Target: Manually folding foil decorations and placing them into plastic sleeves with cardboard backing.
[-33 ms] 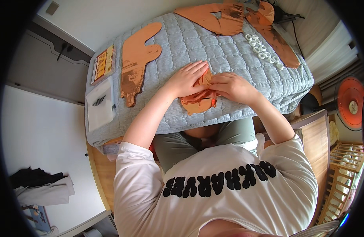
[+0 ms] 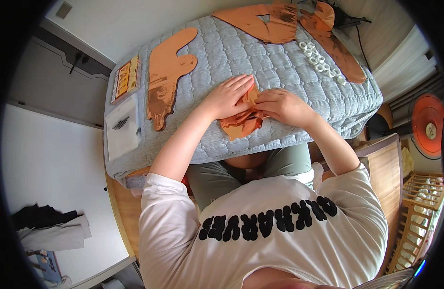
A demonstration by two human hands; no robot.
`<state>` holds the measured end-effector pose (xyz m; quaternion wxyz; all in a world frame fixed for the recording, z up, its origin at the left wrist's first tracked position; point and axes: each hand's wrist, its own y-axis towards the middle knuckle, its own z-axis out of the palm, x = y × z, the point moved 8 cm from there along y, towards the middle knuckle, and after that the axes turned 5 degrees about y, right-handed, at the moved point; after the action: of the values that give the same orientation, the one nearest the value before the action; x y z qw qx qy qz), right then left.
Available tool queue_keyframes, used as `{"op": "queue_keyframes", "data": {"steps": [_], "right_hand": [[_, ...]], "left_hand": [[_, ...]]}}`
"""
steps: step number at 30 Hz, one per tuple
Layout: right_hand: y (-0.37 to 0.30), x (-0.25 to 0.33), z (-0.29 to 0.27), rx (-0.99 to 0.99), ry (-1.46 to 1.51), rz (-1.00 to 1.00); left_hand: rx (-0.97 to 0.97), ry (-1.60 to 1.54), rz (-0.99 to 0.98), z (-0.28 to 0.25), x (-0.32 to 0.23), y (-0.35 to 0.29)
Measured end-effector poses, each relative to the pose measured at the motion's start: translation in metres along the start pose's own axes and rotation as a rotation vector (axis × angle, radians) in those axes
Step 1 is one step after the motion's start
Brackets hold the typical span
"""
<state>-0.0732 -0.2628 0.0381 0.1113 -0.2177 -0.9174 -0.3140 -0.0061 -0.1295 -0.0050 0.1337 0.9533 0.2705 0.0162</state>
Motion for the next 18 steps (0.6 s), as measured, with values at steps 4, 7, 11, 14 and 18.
{"op": "queue_keyframes", "data": {"steps": [4,7,11,14,18], "right_hand": [[0.001,-0.01,0.008,0.052,0.098,0.062],[0.006,-0.009,0.004,0.006,0.127,0.083],[0.009,-0.007,0.006,0.001,0.145,0.118],[0.011,-0.017,0.009,0.019,0.207,0.196],[0.017,-0.022,0.012,-0.063,0.282,0.277]], "left_hand": [[-0.013,0.043,0.017,0.002,0.002,0.0],[-0.012,0.016,0.011,-0.002,-0.002,0.001],[-0.017,-0.014,0.004,-0.005,-0.002,0.001],[-0.02,-0.028,0.023,-0.003,0.002,0.0],[-0.011,-0.107,0.052,-0.004,0.002,-0.001]]}}
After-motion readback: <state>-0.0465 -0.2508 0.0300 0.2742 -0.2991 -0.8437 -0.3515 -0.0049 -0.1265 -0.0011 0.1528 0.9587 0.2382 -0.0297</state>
